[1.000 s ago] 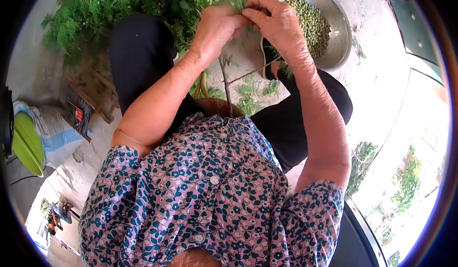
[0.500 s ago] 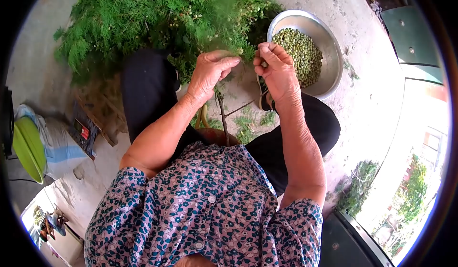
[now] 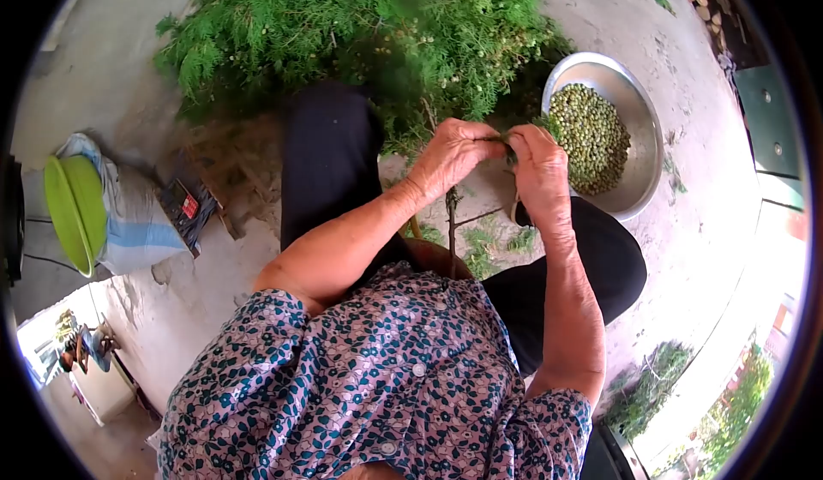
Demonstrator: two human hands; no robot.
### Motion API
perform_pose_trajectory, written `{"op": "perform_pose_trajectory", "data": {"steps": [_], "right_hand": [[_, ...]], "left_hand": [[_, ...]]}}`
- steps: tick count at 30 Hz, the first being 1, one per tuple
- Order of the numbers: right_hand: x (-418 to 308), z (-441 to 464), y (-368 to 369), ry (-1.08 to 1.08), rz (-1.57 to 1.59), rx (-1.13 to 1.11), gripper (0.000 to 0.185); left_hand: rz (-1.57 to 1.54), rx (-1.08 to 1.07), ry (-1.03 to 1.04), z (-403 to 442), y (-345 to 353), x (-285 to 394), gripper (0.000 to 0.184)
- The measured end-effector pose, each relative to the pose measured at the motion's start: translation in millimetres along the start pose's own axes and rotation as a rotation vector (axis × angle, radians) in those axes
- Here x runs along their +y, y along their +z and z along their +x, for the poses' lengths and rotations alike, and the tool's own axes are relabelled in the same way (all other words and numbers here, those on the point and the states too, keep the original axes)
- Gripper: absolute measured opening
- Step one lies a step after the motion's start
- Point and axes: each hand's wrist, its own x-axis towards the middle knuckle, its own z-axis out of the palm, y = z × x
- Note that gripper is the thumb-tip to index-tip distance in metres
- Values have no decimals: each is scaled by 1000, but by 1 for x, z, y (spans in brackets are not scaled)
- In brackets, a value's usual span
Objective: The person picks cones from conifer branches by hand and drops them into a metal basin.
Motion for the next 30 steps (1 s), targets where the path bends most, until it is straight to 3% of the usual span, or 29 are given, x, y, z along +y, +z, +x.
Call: {"op": "perform_pose_trajectory", "data": {"steps": [1, 3, 7, 11, 12, 15, 17, 19, 21, 23, 25, 26, 28, 30], "right_hand": [[-7, -2, -2, 338, 253, -29, 10], [4, 1, -16, 432, 601, -139, 20], [50, 13, -42, 433, 871, 25, 24], [87, 38, -98, 263, 1256, 595, 31], [100, 39, -111, 263, 1254, 596, 31], [121, 25, -124, 356, 1199, 737, 32], [106, 1, -99, 318, -104, 236, 40], [62, -11, -48, 375, 672, 249, 48], [52, -25, -11, 349, 238, -208, 54], [77, -46, 35, 300, 369, -363, 56], [63, -56, 60, 423, 362, -418, 58], [96, -54, 74, 341, 94, -500, 52], [125, -50, 96, -80, -518, -558, 43], [112, -53, 99, 4, -544, -506, 39]], "left_hand": [[-63, 4, -100, 0, 0, 0, 19], [-69, 12, -64, 0, 2, 2, 21], [-103, 11, -162, -1, 7, 7, 21], [-109, 29, -121, -1, 14, 3, 22], [-204, 30, -154, -1, 15, 3, 23], [-279, 13, -206, 0, 15, 7, 23], [-315, 44, -222, 0, 14, 8, 22], [-302, 56, -201, 2, 19, -1, 22], [-284, 85, -150, 3, 20, -5, 21], [-303, 91, -163, 3, 18, -1, 20], [-282, 104, -135, 5, 21, -7, 19], [-277, 102, -147, 5, 22, -8, 19], [-280, 115, -109, 4, 25, -11, 17], [-303, 105, -97, 4, 29, -14, 17]]}}
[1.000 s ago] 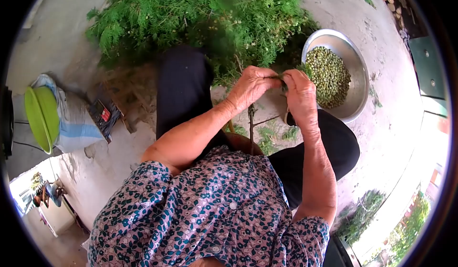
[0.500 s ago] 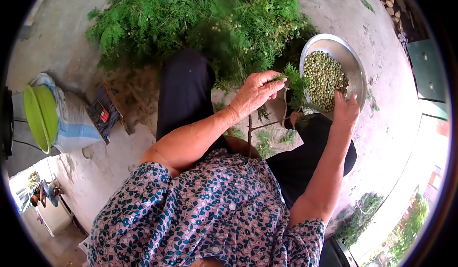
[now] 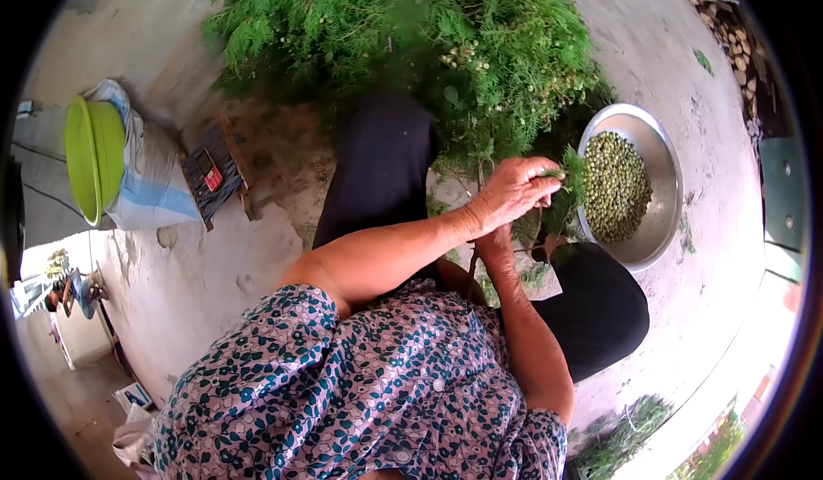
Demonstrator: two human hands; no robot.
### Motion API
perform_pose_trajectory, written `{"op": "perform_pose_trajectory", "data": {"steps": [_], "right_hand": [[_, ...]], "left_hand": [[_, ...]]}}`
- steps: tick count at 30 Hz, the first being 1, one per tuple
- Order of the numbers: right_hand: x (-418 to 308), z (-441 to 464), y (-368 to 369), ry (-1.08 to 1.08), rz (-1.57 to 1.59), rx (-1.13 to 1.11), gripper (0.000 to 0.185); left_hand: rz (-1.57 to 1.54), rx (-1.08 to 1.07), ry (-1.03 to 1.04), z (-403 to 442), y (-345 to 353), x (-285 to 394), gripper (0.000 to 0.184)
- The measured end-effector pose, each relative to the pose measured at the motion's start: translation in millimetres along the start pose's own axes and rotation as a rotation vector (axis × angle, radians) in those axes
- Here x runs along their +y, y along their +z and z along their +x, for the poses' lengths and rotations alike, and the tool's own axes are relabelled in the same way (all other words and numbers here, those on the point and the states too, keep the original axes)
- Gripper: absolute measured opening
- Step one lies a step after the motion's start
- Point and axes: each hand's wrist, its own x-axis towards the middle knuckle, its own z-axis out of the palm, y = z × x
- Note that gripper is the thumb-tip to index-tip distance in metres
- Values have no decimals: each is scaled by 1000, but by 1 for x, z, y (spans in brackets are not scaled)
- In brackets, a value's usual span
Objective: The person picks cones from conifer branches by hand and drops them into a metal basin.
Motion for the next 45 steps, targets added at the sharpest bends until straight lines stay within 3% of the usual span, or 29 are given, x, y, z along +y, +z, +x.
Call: {"op": "perform_pose_trajectory", "data": {"steps": [2, 3, 5, 6, 8, 10, 11, 13, 21, 23, 24, 25, 27, 29, 30, 33, 34, 35, 36, 37, 38, 40, 45], "right_hand": [[-15, -4, -5, 28, -9, 4, 37], [-15, -4, -3, 205, -60, -10, 36], [-1, 11, 1, 364, -127, -33, 34], [26, 32, 5, 557, -328, -22, 29], [82, 75, 12, 943, -742, 19, 22], [65, 46, -2, 697, -1090, 29, 25], [37, -1, -22, 254, -1192, 0, 29], [48, -3, -42, 169, -1497, 431, 37], [57, -8, -147, 34, -67, 647, 25], [42, -11, -163, -47, 61, 675, 23], [4, -11, -170, -211, 68, 738, 18], [0, -9, -176, -209, 65, 739, 18], [-2, -5, -185, -45, 336, 720, 18], [2, 6, -188, 128, 466, 763, 20], [1, 6, -186, 174, 538, 736, 20], [4, 7, -168, 228, 607, 695, 19], [9, 7, -161, 246, 618, 676, 19], [15, 8, -155, 265, 627, 657, 19], [23, 9, -149, 302, 654, 638, 19], [26, 6, -146, 312, 654, 636, 19], [27, 4, -143, 342, 616, 589, 19], [25, 4, -138, 422, 572, 548, 19], [27, 4, -133, 422, 611, 552, 22]], "left_hand": [[231, 17, 49, -1, 3, 5, 30], [373, 34, 98, -1, 7, 4, 39], [379, 100, 202, 2, 14, 5, 56], [430, 73, 207, 1, 13, 13, 63], [495, 161, 303, 3, 20, 26, 62], [508, 199, 384, 1, 23, 43, 60], [498, 251, 472, 2, 30, 42, 59], [483, 344, 543, 1, 38, 46, 60], [462, 324, 527, 3, 41, 44, 56], [429, 179, 461, 0, 36, 49, 54], [431, 230, 510, 1, 38, 47, 48], [427, 228, 510, 0, 40, 47, 48], [660, 62, 460, 1, 38, 48, 40], [868, -414, 295, -5, -1, 85, 22], [744, -357, 351, -18, -29, 93, 24], [902, 191, 425, -74, -101, 67, 35], [892, 277, 311, -104, -123, 55, 38], [698, 173, 7, -142, -143, 44, 37], [492, 255, -269, -195, -149, 21, 39], [193, 148, -673, -245, -156, 29, 41], [-13, 294, -595, -333, -154, -15, 42], [-48, 267, -900, -427, -138, -9, 42], [48, 226, -1255, -531, -84, 5, 45]]}}
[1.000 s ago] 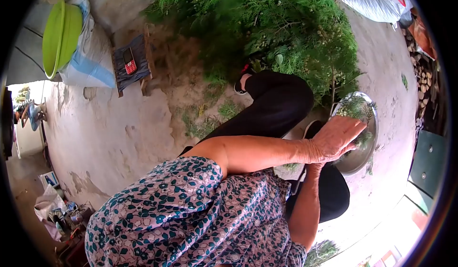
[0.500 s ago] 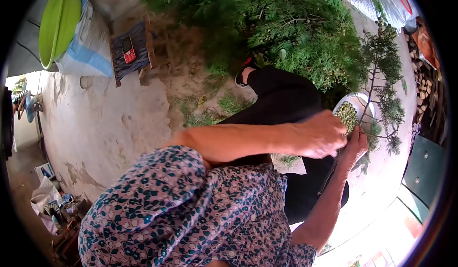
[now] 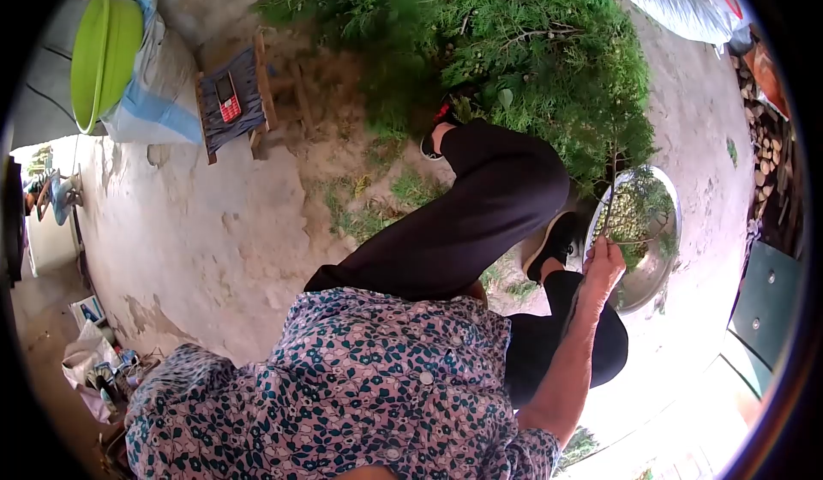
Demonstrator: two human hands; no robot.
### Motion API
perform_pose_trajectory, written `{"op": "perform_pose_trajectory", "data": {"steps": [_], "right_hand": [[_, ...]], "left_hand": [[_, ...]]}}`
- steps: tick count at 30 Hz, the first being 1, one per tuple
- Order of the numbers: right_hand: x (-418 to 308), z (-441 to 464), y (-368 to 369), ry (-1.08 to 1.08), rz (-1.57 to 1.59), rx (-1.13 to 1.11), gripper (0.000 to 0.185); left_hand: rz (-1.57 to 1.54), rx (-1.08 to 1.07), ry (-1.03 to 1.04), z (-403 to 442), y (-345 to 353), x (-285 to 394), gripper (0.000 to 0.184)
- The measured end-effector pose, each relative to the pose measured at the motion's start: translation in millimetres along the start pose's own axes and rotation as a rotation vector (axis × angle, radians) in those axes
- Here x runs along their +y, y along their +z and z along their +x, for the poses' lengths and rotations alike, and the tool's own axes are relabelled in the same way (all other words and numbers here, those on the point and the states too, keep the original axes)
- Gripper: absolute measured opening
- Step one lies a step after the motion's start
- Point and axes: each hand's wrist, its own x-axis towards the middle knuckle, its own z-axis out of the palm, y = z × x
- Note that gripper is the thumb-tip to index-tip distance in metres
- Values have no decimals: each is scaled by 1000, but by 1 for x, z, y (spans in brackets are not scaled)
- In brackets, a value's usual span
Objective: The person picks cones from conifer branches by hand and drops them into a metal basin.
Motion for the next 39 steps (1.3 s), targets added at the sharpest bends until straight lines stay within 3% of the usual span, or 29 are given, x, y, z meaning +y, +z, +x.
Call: {"op": "perform_pose_trajectory", "data": {"steps": [10, 14, 16, 17, 18, 19, 20, 23, 25, 27, 30, 34, 36, 39], "right_hand": [[-5, -8, -7, -80, 134, 20, 26], [-8, -17, -5, -48, 225, 32, 25], [-17, -24, -3, -28, 308, -20, 27], [-18, -27, -2, -24, 354, -21, 27], [-18, -28, -1, -19, 400, -24, 27], [-15, -26, -2, 11, 431, -34, 27], [-14, -27, -2, 2, 434, -43, 26], [-17, -36, -2, -3, 526, -52, 26], [-17, -39, -2, -10, 580, -51, 27], [-23, -43, 3, 1, 619, -55, 27], [-25, -43, 7, -52, 722, -103, 26], [-33, -44, 16, -77, 824, -151, 28], [-39, -47, 20, -101, 846, -198, 30], [-46, -48, 24, -131, 852, -220, 31]], "left_hand": [[350, 22, 90, 13, -2, 4, 56], [833, 69, 479, 37, -49, 44, 62], [1005, 331, 765, 60, -80, 88, 66], [970, 491, 832, 75, -95, 120, 67], [791, 589, 635, 86, -106, 152, 70], [487, 685, 865, 108, -117, 182, 65], [495, 774, 828, 114, -123, 222, 61], [194, 867, 1109, 108, -100, 345, 44], [-112, 666, 1291, 102, -78, 409, 35], [-380, 331, 1462, 82, -56, 465, 33], [-342, 152, 1509, 59, -22, 521, 26], [-322, -130, 1221, 72, 14, 562, 22], [-314, -162, 1088, 86, 27, 576, 25], [-467, -141, 1073, 93, 44, 591, 32]]}}
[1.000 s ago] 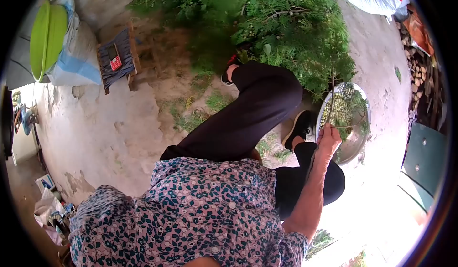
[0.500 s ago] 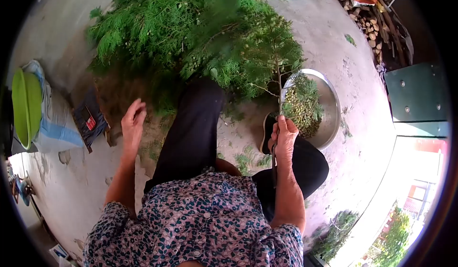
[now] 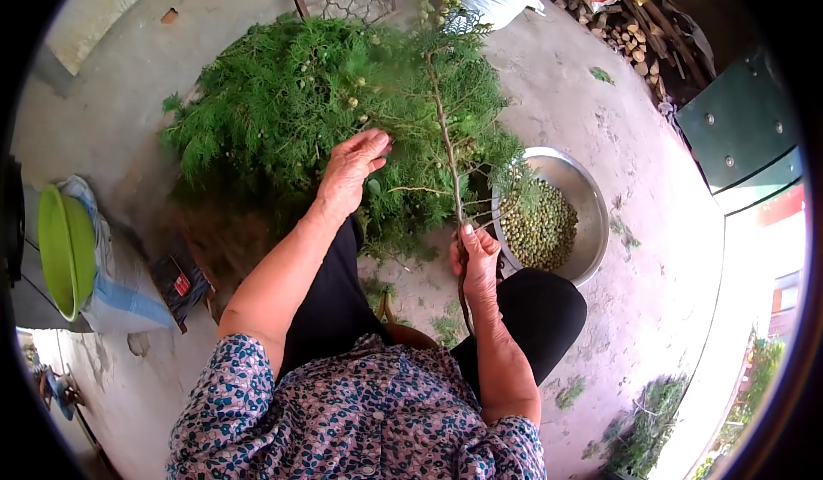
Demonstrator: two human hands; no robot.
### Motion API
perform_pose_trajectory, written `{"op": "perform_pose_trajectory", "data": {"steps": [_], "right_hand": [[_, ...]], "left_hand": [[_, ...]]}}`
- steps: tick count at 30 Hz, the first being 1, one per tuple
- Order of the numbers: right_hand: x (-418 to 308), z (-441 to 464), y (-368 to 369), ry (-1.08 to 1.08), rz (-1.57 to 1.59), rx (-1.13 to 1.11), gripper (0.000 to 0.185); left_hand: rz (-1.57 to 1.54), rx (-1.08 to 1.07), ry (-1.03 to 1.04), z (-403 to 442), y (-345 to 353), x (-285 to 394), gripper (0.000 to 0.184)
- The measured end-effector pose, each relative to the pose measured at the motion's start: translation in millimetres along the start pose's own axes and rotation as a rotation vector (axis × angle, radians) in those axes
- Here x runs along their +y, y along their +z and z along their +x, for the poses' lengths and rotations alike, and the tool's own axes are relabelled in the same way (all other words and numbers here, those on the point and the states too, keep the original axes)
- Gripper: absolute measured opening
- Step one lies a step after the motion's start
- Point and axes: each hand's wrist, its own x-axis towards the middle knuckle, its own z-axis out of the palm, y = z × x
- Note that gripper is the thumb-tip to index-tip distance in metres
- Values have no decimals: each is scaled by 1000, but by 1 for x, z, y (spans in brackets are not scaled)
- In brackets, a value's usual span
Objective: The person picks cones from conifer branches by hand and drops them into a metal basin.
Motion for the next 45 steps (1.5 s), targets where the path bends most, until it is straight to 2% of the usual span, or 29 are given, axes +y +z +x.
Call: {"op": "perform_pose_trajectory", "data": {"steps": [3, 5, 7, 8, 11, 13, 15, 16, 18, 19, 22, 25, 27, 29, 31, 33, 35, 39, 41, 43, 44, 45], "right_hand": [[2, 0, 9, 2, 29, -37, 33], [7, 1, 11, 21, 16, -65, 35], [6, -3, 19, 51, 51, -95, 35], [9, -3, 19, 63, 30, -114, 35], [26, 2, 16, 79, 35, -137, 34], [26, 3, 20, 121, 105, -158, 36], [25, 6, 23, 137, 117, -166, 35], [23, 8, 25, 154, 131, -173, 35], [22, 13, 28, 162, 112, -155, 35], [22, 15, 28, 174, 99, -133, 35], [16, 19, 35, 204, 71, -139, 37], [10, 23, 39, 253, 77, -178, 38], [11, 27, 34, 354, 114, -209, 37], [10, 35, 31, 345, 113, -217, 38], [9, 42, 33, 385, 129, -223, 38], [14, 49, 33, 408, 184, -248, 39], [18, 54, 36, 487, 186, -240, 40], [15, 68, 29, 573, 241, -248, 41], [15, 79, 26, 575, 162, -264, 39], [1, 84, 27, 504, -229, -354, 42], [-3, 90, 19, 530, -364, -464, 41], [-2, 102, 16, 538, -359, -459, 41]], "left_hand": [[-164, 60, 138, 9, 9, 1, 30], [-186, 14, 182, 19, 5, 2, 31], [-281, 149, 219, 17, 16, 19, 18], [-342, 214, 152, 13, 24, 30, 17], [-397, 297, 122, 27, 23, 35, 17], [-379, 288, 152, 26, 24, 40, 17], [-316, 344, 70, 28, 22, 41, 15], [-323, 340, 71, 30, 21, 41, 15], [-267, 182, 266, 34, 21, 39, 12], [-276, 175, 261, 37, 21, 39, 12], [-216, -57, 256, 45, 19, 39, 21], [-250, -177, 214, 56, 21, 43, 18], [-173, -136, 176, 65, 22, 40, 18], [-154, -63, 68, 66, 32, 49, 12], [-86, -44, 10, 73, 35, 45, 15], [-48, -120, 166, 87, 30, 33, 21], [50, -109, 190, 92, 28, 27, 25], [204, -231, 261, 102, 22, 13, 24], [240, -157, 163, 112, 13, 0, 24], [146, -194, 152, 118, 12, -1, 26], [200, -167, 196, 117, 16, 4, 28], [256, -141, 239, 117, 18, 5, 29]]}}
